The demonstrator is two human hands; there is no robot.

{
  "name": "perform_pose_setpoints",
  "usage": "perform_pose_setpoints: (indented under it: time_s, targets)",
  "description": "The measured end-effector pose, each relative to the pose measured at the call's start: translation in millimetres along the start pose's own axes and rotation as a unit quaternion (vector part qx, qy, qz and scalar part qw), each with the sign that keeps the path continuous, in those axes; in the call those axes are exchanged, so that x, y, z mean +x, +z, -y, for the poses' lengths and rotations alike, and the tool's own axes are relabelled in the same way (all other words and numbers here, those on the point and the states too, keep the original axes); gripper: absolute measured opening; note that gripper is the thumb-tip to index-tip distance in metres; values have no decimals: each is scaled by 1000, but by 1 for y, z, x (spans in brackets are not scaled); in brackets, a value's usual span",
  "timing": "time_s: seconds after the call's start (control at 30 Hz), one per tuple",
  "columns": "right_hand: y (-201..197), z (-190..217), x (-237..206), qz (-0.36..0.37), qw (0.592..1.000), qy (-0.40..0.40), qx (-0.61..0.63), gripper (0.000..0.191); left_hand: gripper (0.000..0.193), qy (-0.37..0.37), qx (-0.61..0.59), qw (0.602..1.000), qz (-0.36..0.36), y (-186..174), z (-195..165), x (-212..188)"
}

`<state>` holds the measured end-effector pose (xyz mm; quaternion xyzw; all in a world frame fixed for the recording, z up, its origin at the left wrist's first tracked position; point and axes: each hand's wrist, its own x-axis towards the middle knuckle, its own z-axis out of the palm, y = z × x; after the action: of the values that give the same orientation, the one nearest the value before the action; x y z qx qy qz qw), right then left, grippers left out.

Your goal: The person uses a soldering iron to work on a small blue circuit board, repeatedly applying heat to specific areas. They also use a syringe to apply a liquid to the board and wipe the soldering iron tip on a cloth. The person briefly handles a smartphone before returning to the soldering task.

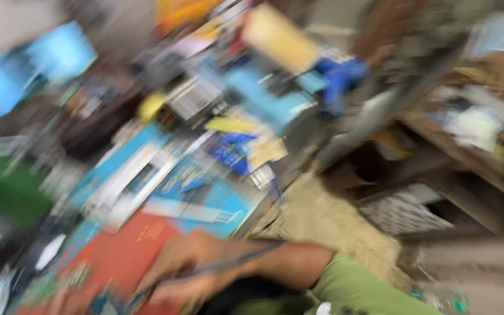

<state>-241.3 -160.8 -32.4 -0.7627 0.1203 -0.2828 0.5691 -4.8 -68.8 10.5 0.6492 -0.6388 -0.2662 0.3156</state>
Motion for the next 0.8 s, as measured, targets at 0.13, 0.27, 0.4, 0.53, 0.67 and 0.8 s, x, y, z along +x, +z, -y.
perform_pose_setpoints:
  time_s: [0.13, 0.27, 0.4, 0.53, 0.67, 0.8]
  targets:
    - [-3, 7, 11, 17, 998, 49, -21, 20, 95, -1, -47, 999, 3, -16, 18, -21]
    - [3, 17, 20, -4, 990, -41, -131, 19, 91, 103, -47, 992, -59, -23, 32, -43]
    - [14, 22, 26, -19, 981, -43, -187, 23, 89, 92, -47, 993, -50, -25, 32, -45]
    - [22, 26, 29, -4, 973, -79, -216, 26, 92, 111, -29, 992, -51, -27, 31, -43]
    - [26, 27, 30, -3, 969, -98, -228, 28, 94, 119, -22, 991, -55, -26, 33, -43]
    - [29, 27, 30, -13, 964, -89, -249, 26, 95, 107, -32, 992, -55, -26, 32, -45]
